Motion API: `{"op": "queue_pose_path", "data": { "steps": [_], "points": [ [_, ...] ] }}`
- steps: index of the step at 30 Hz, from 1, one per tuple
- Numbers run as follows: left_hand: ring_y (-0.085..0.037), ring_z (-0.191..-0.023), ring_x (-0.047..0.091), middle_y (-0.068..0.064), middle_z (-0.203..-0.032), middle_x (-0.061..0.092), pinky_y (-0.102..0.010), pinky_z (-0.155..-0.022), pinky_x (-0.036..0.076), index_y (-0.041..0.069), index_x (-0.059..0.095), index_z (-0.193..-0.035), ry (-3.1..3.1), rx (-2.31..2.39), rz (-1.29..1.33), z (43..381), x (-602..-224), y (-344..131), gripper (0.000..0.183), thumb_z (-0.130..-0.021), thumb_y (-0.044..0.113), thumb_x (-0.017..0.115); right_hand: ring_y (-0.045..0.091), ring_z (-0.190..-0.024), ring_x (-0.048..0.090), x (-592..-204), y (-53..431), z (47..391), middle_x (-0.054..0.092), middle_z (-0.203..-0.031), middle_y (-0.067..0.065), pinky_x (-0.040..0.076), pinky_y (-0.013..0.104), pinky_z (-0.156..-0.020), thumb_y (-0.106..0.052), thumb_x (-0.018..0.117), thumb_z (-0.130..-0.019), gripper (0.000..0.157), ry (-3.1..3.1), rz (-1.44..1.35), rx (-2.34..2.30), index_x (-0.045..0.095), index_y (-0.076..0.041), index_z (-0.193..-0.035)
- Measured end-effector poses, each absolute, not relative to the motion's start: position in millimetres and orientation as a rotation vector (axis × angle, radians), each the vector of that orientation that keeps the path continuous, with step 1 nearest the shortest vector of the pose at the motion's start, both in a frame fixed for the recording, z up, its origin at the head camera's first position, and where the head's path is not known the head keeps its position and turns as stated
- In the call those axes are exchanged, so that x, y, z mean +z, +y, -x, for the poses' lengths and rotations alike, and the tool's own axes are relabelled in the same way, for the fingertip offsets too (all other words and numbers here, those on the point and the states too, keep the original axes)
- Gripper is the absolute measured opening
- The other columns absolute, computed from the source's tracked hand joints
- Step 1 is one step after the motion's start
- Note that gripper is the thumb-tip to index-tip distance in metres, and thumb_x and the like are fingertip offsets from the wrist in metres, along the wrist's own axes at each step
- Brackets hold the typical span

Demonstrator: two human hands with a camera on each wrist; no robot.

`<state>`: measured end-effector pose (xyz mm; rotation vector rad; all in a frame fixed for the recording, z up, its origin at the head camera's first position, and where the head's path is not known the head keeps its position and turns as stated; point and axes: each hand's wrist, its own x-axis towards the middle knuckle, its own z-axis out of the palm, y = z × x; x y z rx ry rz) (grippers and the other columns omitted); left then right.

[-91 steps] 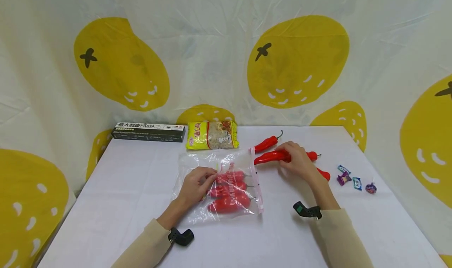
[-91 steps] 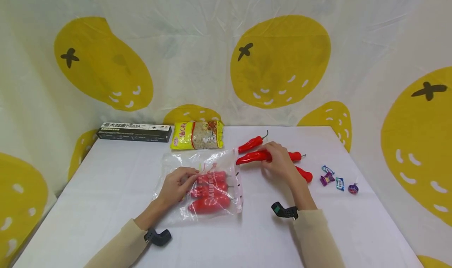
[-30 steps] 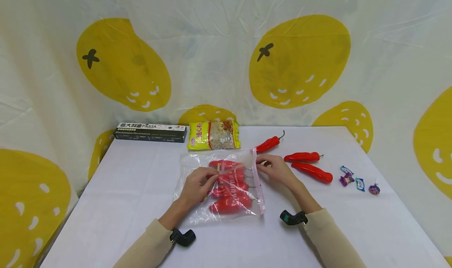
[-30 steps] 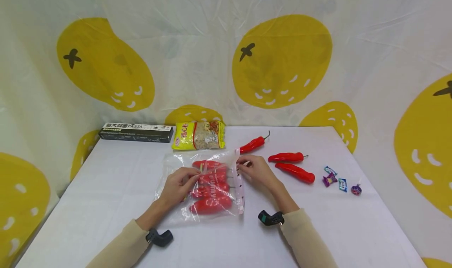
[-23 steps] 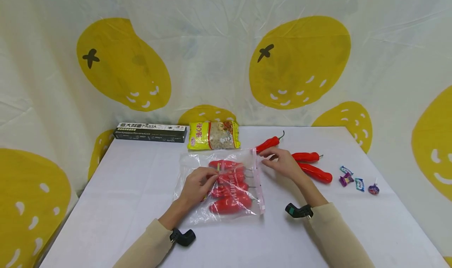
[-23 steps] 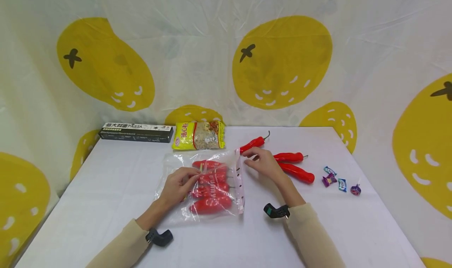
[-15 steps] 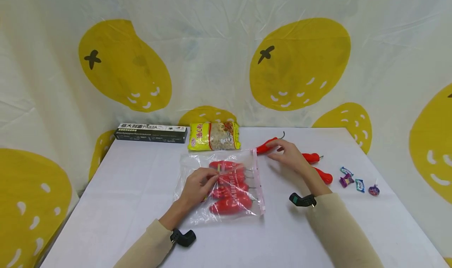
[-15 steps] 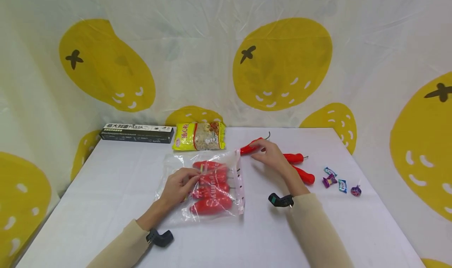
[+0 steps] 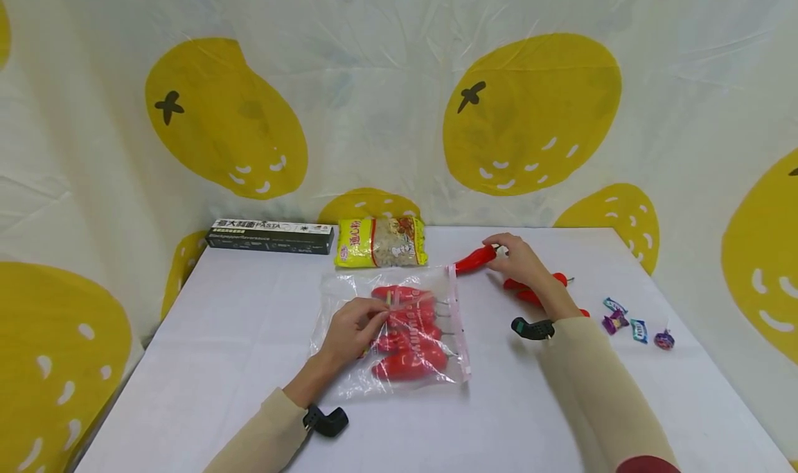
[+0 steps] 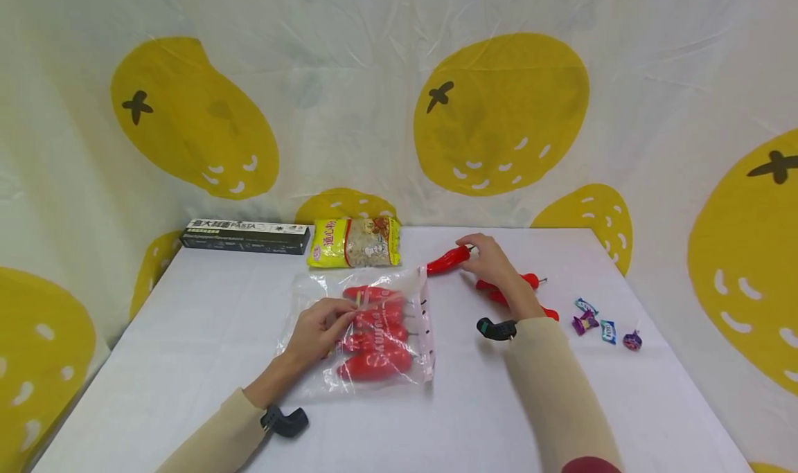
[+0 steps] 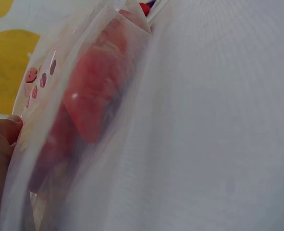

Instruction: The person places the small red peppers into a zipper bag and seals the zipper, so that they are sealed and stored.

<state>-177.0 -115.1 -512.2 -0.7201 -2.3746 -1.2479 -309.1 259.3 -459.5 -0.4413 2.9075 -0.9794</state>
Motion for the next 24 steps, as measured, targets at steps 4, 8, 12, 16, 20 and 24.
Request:
{"op": "queue_pose_path", "data": {
  "steps": [4, 8, 12, 16, 20, 24],
  "points": [
    [-0.008, -0.101, 0.062, 0.008, -0.104, 0.068, -0.027, -0.087, 0.054, 0.021, 0.067, -0.105, -2.393, -1.243, 0.705, 176.0, -512.7, -114.0, 0.018, -0.09, 0.029, 0.062, 0.035, -0.121, 0.042, -466.5, 262.1, 310.9, 0.048, -0.136, 0.015, 0.038, 0.057, -0.102, -0.011, 0.063, -0.086, 0.046, 2.877, 0.381, -0.899, 0.052, -0.012, -0.131],
    [-0.008, -0.101, 0.062, 0.008, -0.105, 0.068, -0.028, -0.087, 0.054, 0.021, 0.067, -0.105, -2.393, -1.234, 0.708, 175.4, -512.1, -113.2, 0.017, -0.09, 0.029, 0.062, 0.032, -0.112, 0.046, -469.6, 261.3, 309.9, 0.049, -0.135, 0.014, 0.043, 0.053, -0.098, -0.014, 0.062, -0.087, 0.046, 2.868, 0.326, -0.849, 0.052, -0.016, -0.132],
    [-0.007, -0.1, 0.062, 0.007, -0.104, 0.068, -0.026, -0.086, 0.054, 0.021, 0.067, -0.105, -2.391, -1.229, 0.71, 176.1, -512.1, -113.7, 0.017, -0.09, 0.028, 0.062, 0.03, -0.113, 0.046, -467.3, 258.8, 308.1, 0.051, -0.133, 0.013, 0.043, 0.053, -0.099, -0.018, 0.064, -0.088, 0.044, 2.881, 0.307, -0.851, 0.052, -0.018, -0.13],
    [-0.007, -0.099, 0.062, 0.007, -0.104, 0.068, -0.025, -0.084, 0.055, 0.02, 0.067, -0.105, -2.388, -1.231, 0.712, 177.0, -511.6, -114.5, 0.018, -0.09, 0.029, 0.062, 0.029, -0.114, 0.046, -462.3, 257.7, 304.5, 0.053, -0.131, 0.012, 0.042, 0.053, -0.1, -0.021, 0.064, -0.087, 0.044, 2.9, 0.307, -0.865, 0.052, -0.018, -0.129],
    [-0.008, -0.1, 0.062, 0.007, -0.104, 0.068, -0.026, -0.086, 0.054, 0.021, 0.067, -0.105, -2.386, -1.231, 0.714, 177.4, -510.5, -114.9, 0.018, -0.09, 0.029, 0.062, 0.029, -0.113, 0.047, -455.7, 258.4, 296.2, 0.054, -0.129, 0.012, 0.045, 0.052, -0.097, -0.022, 0.066, -0.086, 0.047, 2.917, 0.294, -0.884, 0.051, -0.017, -0.131],
    [-0.007, -0.102, 0.062, 0.008, -0.104, 0.068, -0.027, -0.088, 0.054, 0.022, 0.067, -0.105, -2.393, -1.228, 0.706, 177.1, -510.0, -114.7, 0.017, -0.09, 0.029, 0.062, 0.029, -0.111, 0.048, -450.4, 261.8, 286.4, 0.055, -0.126, 0.011, 0.047, 0.051, -0.094, -0.022, 0.068, -0.085, 0.048, 2.954, 0.306, -0.886, 0.051, -0.017, -0.13]
  ]
}}
